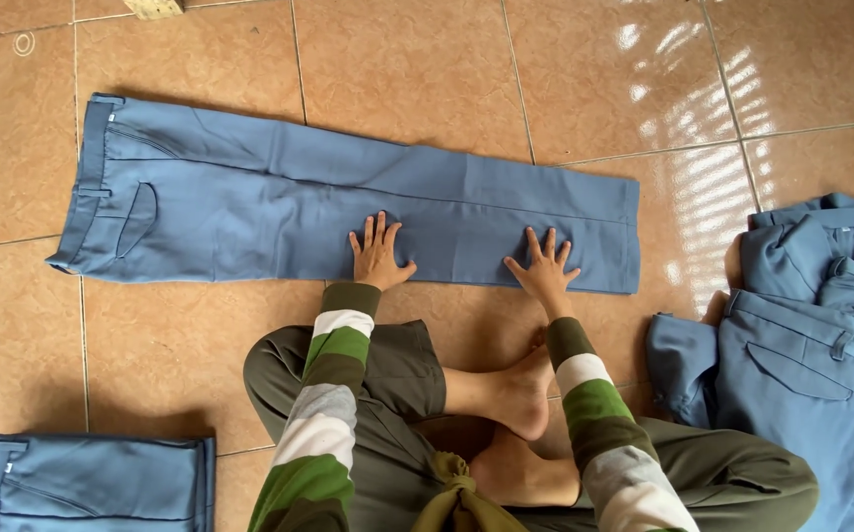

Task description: Folding blue trousers into neat rectangular shapes on a tiled floor.

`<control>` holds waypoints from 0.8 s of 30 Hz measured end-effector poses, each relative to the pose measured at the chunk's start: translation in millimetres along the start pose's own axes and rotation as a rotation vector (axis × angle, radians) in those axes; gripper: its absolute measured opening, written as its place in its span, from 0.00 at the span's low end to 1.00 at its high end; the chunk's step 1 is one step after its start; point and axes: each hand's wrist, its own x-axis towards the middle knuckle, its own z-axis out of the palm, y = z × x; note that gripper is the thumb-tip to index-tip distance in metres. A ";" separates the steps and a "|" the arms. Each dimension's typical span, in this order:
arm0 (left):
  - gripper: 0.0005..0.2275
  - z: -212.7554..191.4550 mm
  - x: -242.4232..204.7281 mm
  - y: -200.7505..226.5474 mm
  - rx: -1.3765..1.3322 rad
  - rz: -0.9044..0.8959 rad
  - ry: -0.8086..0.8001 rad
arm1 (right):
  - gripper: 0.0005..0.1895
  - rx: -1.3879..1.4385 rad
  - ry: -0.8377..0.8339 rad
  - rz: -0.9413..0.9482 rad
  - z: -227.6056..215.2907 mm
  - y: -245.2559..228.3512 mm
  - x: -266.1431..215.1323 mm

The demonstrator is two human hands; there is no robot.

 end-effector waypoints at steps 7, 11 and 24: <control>0.40 -15.6 7.0 -15.9 0.024 -0.344 0.014 | 0.58 0.040 -0.075 0.198 -17.6 33.3 9.6; 0.38 -1.5 10.2 -19.9 0.084 -0.370 0.005 | 0.58 0.016 -0.069 0.196 -18.9 32.8 5.4; 0.33 59.7 26.9 71.5 0.135 -0.121 0.367 | 0.46 -0.040 0.240 -0.043 31.7 -28.7 42.6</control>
